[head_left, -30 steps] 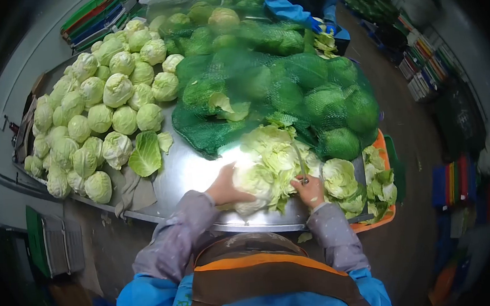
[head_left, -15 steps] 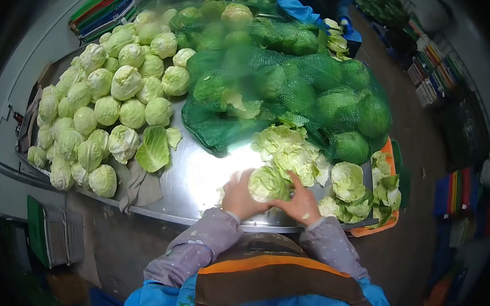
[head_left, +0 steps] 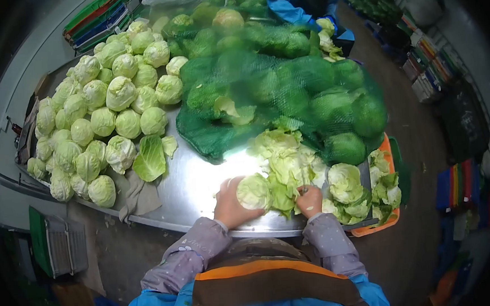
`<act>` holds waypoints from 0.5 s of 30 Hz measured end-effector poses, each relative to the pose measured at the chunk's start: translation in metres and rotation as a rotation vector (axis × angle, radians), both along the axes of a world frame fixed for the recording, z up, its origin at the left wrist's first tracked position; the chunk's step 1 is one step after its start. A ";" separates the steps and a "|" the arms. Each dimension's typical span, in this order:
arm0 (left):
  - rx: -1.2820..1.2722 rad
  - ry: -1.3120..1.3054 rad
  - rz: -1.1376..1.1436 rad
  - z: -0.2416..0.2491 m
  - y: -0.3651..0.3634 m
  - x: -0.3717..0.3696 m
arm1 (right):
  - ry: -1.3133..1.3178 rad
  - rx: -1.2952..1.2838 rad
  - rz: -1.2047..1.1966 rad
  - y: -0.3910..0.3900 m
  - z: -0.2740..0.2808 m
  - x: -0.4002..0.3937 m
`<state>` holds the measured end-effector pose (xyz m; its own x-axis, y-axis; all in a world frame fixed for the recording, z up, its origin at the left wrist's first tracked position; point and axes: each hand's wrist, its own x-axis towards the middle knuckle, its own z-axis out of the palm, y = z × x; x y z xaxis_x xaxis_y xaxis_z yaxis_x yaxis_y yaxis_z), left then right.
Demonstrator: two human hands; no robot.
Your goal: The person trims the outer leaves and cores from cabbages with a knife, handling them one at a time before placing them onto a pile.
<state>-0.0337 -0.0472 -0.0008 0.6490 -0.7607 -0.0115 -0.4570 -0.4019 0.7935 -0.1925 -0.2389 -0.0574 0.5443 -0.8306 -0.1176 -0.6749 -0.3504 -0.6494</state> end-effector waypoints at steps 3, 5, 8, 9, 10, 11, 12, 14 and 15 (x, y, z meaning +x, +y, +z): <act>0.037 -0.026 0.014 0.001 -0.007 0.002 | 0.062 -0.059 0.162 0.020 0.048 -0.007; 0.096 -0.040 0.037 0.007 -0.009 -0.005 | -0.135 -0.169 0.215 0.036 0.072 -0.006; 0.249 0.038 0.050 0.020 -0.014 -0.012 | -0.105 0.220 0.216 0.048 0.090 0.010; 0.275 0.081 0.054 0.022 -0.015 -0.013 | -0.095 0.249 0.190 0.047 0.077 0.016; 0.260 0.075 0.065 0.024 -0.014 -0.014 | -0.084 0.282 0.164 0.044 0.059 0.020; 0.271 0.058 0.063 0.023 -0.013 -0.016 | -0.090 0.268 0.178 0.041 0.042 0.019; 0.283 0.039 0.060 0.021 -0.014 -0.017 | -0.172 0.290 0.210 0.037 0.027 0.018; 0.285 -0.012 0.063 0.013 -0.014 -0.018 | -0.265 0.304 0.251 0.029 0.019 0.022; 0.277 0.012 0.066 0.016 -0.015 -0.016 | -0.284 0.418 0.233 0.029 0.022 0.019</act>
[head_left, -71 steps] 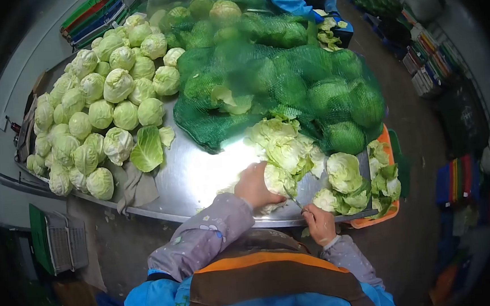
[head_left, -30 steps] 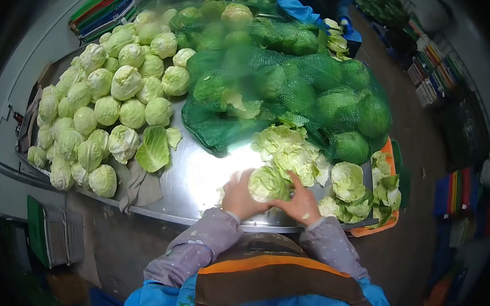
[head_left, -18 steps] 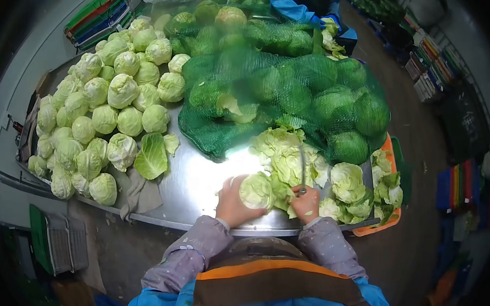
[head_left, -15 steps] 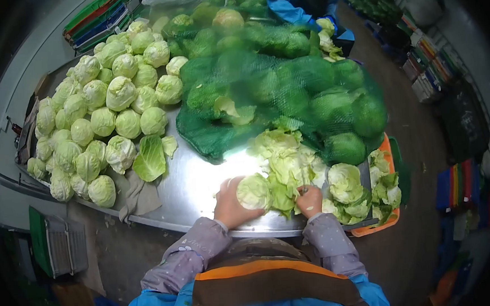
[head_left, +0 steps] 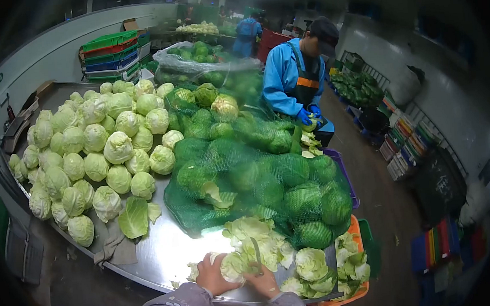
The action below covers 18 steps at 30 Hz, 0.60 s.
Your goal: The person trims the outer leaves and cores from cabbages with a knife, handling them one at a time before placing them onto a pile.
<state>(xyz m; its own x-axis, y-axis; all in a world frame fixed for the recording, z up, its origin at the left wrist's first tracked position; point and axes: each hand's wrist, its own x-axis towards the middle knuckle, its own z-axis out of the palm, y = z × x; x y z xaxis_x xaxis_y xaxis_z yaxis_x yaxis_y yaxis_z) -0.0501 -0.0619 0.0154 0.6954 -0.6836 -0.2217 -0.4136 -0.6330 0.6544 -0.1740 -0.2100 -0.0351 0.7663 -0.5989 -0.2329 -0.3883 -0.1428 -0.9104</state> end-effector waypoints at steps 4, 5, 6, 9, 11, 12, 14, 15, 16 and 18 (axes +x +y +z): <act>-0.029 0.025 0.005 -0.007 0.001 0.003 | 0.137 -0.004 0.004 0.005 0.024 -0.003; -0.028 0.022 0.014 -0.007 -0.001 0.004 | 0.121 -0.087 0.001 0.006 0.025 0.001; -0.015 0.043 0.010 -0.006 -0.002 0.004 | 0.116 -0.083 0.017 0.005 0.021 0.004; -0.024 0.044 0.009 -0.009 -0.004 0.010 | 0.051 -0.304 -0.015 0.004 0.006 0.013; -0.042 0.046 0.005 -0.009 -0.001 0.007 | 0.207 -0.219 -0.002 -0.004 0.005 0.008; -0.011 0.077 0.012 -0.004 -0.003 0.007 | 0.213 -0.203 0.019 -0.001 0.009 0.011; 0.025 0.099 0.019 0.003 -0.005 0.009 | 0.232 -0.350 0.005 0.003 0.024 0.015; 0.032 0.102 0.023 0.003 -0.004 0.012 | 0.234 -0.343 0.010 0.002 0.021 0.013; 0.025 0.121 0.017 0.001 -0.004 0.016 | 0.205 -0.330 -0.029 0.000 0.015 0.011; 0.022 0.150 0.019 -0.002 -0.003 0.022 | 0.185 -0.312 -0.058 -0.006 -0.003 0.008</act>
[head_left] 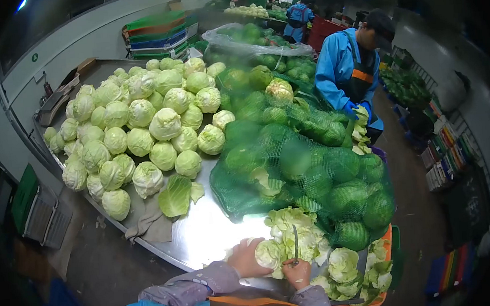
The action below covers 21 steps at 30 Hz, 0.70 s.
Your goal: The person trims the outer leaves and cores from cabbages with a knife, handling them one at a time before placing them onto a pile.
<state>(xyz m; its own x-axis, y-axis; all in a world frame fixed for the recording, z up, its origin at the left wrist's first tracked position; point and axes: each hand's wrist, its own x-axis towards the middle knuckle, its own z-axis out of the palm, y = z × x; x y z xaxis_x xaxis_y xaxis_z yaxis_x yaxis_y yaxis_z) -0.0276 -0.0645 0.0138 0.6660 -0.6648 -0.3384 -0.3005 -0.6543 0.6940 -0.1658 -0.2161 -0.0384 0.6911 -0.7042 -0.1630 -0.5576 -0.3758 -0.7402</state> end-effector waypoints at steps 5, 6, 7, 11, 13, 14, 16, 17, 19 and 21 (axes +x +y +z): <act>-0.173 0.062 -0.035 -0.007 0.008 0.012 | 0.116 -0.176 0.028 -0.014 -0.019 -0.019; -0.137 0.077 -0.035 0.000 0.009 0.010 | 0.130 -0.159 0.028 -0.011 -0.012 -0.015; -0.129 0.086 -0.039 -0.001 0.010 0.002 | -0.090 -0.268 0.067 -0.011 0.002 -0.009; -0.056 -0.107 -0.048 -0.002 0.007 -0.017 | 0.048 0.119 0.150 -0.008 0.071 0.027; -0.089 -0.101 -0.049 -0.003 0.010 -0.017 | 0.023 0.091 0.243 -0.016 0.031 0.031; -0.091 -0.101 -0.039 -0.003 0.011 -0.016 | -0.026 0.309 0.136 -0.021 0.010 0.029; -0.102 -0.107 -0.076 -0.005 0.013 -0.015 | -0.063 0.489 0.047 -0.022 0.012 0.027; -0.101 -0.104 -0.072 -0.005 0.014 -0.017 | -0.059 0.490 0.049 -0.023 0.013 0.026; -0.122 -0.171 -0.104 -0.006 0.016 -0.022 | 0.044 0.015 0.254 -0.024 0.018 0.026; -0.125 -0.170 -0.107 -0.003 0.019 -0.020 | 0.148 0.123 0.301 -0.036 0.020 0.031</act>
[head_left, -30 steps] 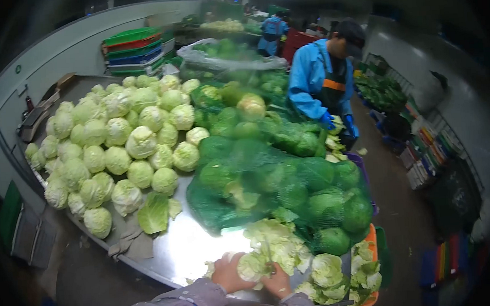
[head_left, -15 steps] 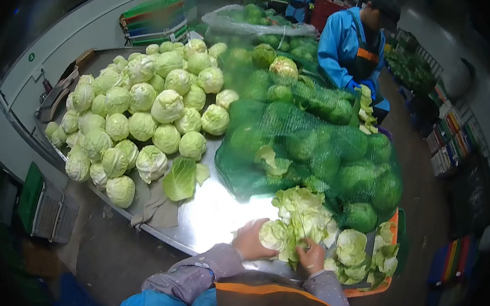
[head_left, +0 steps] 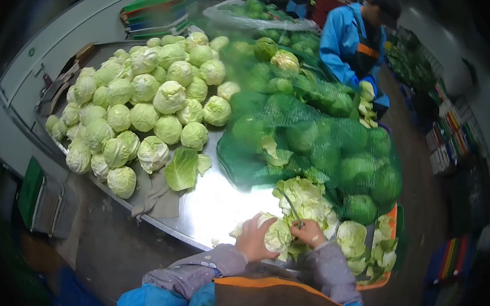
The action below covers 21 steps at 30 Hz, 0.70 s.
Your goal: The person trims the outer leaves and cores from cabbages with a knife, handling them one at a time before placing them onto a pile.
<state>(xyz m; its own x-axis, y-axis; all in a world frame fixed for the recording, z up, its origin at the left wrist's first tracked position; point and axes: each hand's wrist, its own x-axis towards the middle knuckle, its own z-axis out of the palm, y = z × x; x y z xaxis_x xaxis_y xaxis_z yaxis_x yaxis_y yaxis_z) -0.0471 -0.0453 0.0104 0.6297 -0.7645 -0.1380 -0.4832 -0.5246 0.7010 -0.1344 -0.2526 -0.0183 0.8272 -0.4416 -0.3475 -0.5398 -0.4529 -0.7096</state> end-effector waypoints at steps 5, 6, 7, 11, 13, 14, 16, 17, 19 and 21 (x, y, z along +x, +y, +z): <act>-0.365 -0.045 -0.139 -0.009 -0.002 0.016 | 0.114 -0.132 0.080 -0.010 -0.039 0.009; -0.384 -0.128 -0.163 -0.018 0.000 0.016 | -0.046 -0.275 0.069 -0.014 -0.102 0.008; -0.465 -0.070 -0.174 -0.051 0.000 0.023 | -0.054 -0.184 -0.037 -0.009 -0.092 0.005; -0.672 0.029 -0.265 -0.097 0.000 0.055 | -0.065 -0.194 -0.142 0.010 -0.071 -0.012; -0.575 0.225 -0.234 -0.076 -0.004 0.048 | -0.198 -0.259 -0.221 0.015 -0.091 -0.013; -0.520 0.330 -0.206 -0.066 -0.006 0.045 | -0.191 -0.268 -0.271 0.016 -0.098 -0.015; -0.410 0.567 -0.125 -0.040 -0.013 0.033 | -0.218 -0.308 -0.365 0.013 -0.100 -0.021; -0.358 0.689 -0.097 -0.030 -0.018 0.029 | -0.213 -0.316 -0.407 0.007 -0.100 -0.029; -0.281 0.951 -0.029 -0.012 -0.024 0.028 | -0.128 -0.300 -0.383 0.002 -0.096 -0.041; -0.202 1.191 0.003 -0.004 -0.028 0.028 | -0.191 -0.277 -0.449 0.015 -0.047 -0.057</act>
